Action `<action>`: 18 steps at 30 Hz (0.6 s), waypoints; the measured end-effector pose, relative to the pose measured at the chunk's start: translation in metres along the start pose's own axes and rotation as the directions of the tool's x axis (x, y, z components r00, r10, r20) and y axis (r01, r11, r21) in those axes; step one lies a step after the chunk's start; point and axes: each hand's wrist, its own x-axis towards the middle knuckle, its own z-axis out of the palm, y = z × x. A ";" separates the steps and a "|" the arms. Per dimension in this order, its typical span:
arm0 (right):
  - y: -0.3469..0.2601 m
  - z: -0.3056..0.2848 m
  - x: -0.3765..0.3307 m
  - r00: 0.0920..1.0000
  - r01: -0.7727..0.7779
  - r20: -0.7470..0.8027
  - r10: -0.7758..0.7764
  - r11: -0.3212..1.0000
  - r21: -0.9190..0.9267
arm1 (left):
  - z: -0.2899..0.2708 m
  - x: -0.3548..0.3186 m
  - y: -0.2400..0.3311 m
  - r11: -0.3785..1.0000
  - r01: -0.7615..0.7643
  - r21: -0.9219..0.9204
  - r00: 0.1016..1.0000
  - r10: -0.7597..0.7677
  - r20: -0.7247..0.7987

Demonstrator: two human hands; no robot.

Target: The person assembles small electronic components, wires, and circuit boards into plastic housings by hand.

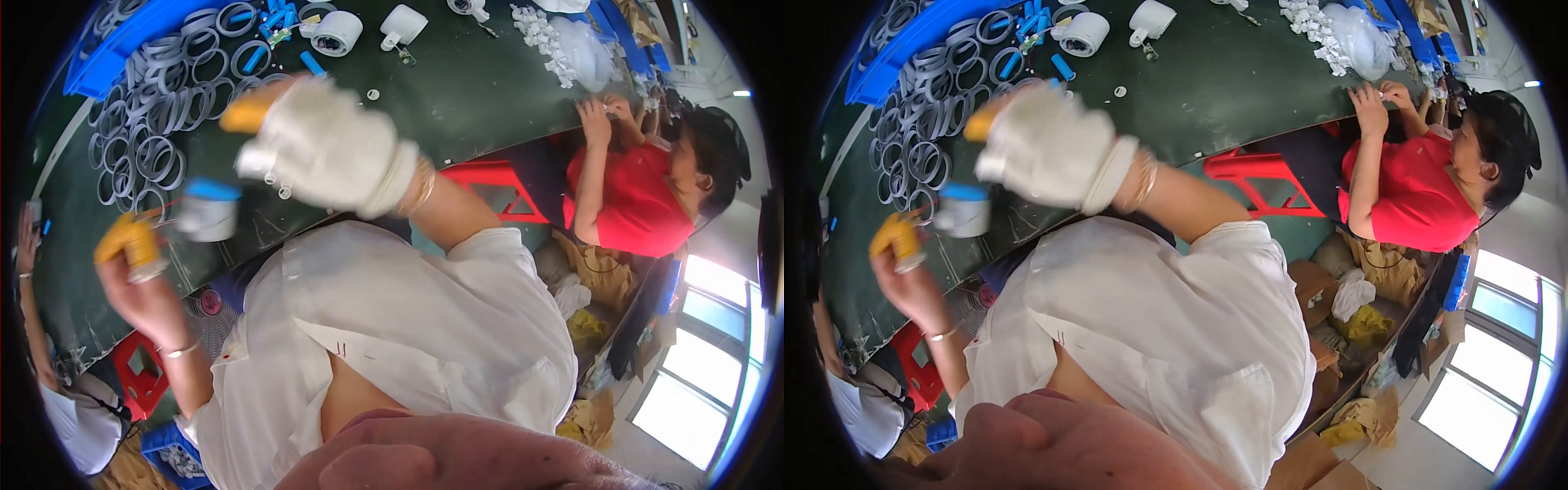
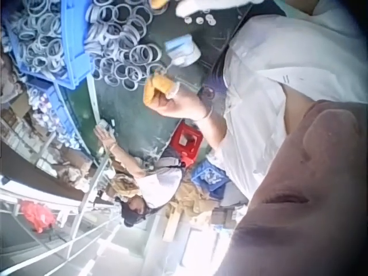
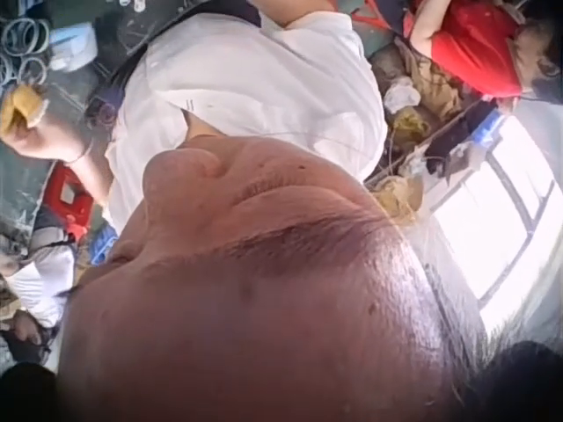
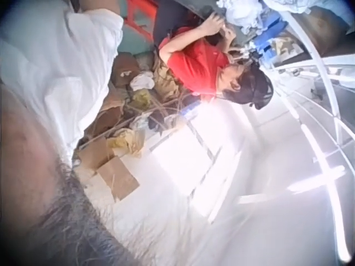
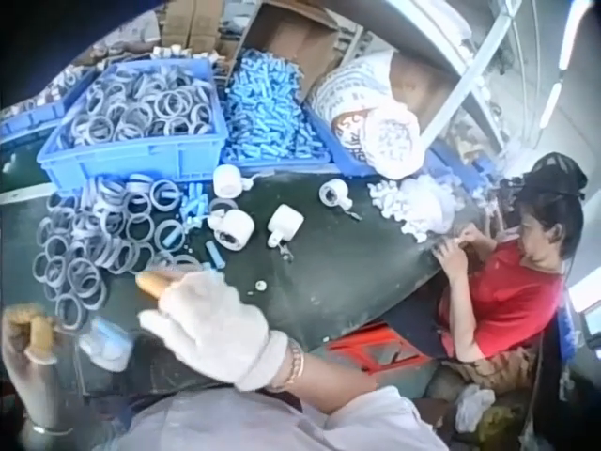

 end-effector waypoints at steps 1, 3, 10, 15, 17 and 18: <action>0.028 -0.009 -0.002 0.987 0.107 -0.100 -0.124 0.982 -0.156 | -0.023 0.015 -0.002 0.995 -0.083 0.056 0.994 0.087 -0.065; 0.075 -0.011 -0.012 0.904 -0.364 -0.282 0.322 0.925 -0.108 | -0.083 0.042 -0.001 0.950 -0.006 0.313 0.970 0.082 -0.230; 0.082 0.001 -0.022 0.928 -0.371 -0.035 0.371 0.929 -0.004 | -0.190 0.118 -0.064 0.498 -0.076 0.864 0.947 0.306 -0.094; 0.073 0.014 -0.004 0.959 -0.262 0.074 0.274 0.955 -0.142 | -0.094 0.076 -0.047 0.829 -0.028 0.559 0.998 0.051 -0.025; 0.079 0.009 0.005 0.931 -0.325 0.050 0.362 0.884 -0.336 | -0.032 0.051 -0.042 0.905 -0.083 0.418 0.996 0.063 0.061; 0.097 0.005 0.006 0.968 -0.244 -0.052 0.246 0.872 -0.425 | -0.017 0.038 -0.043 0.951 -0.022 0.310 0.993 -0.017 0.120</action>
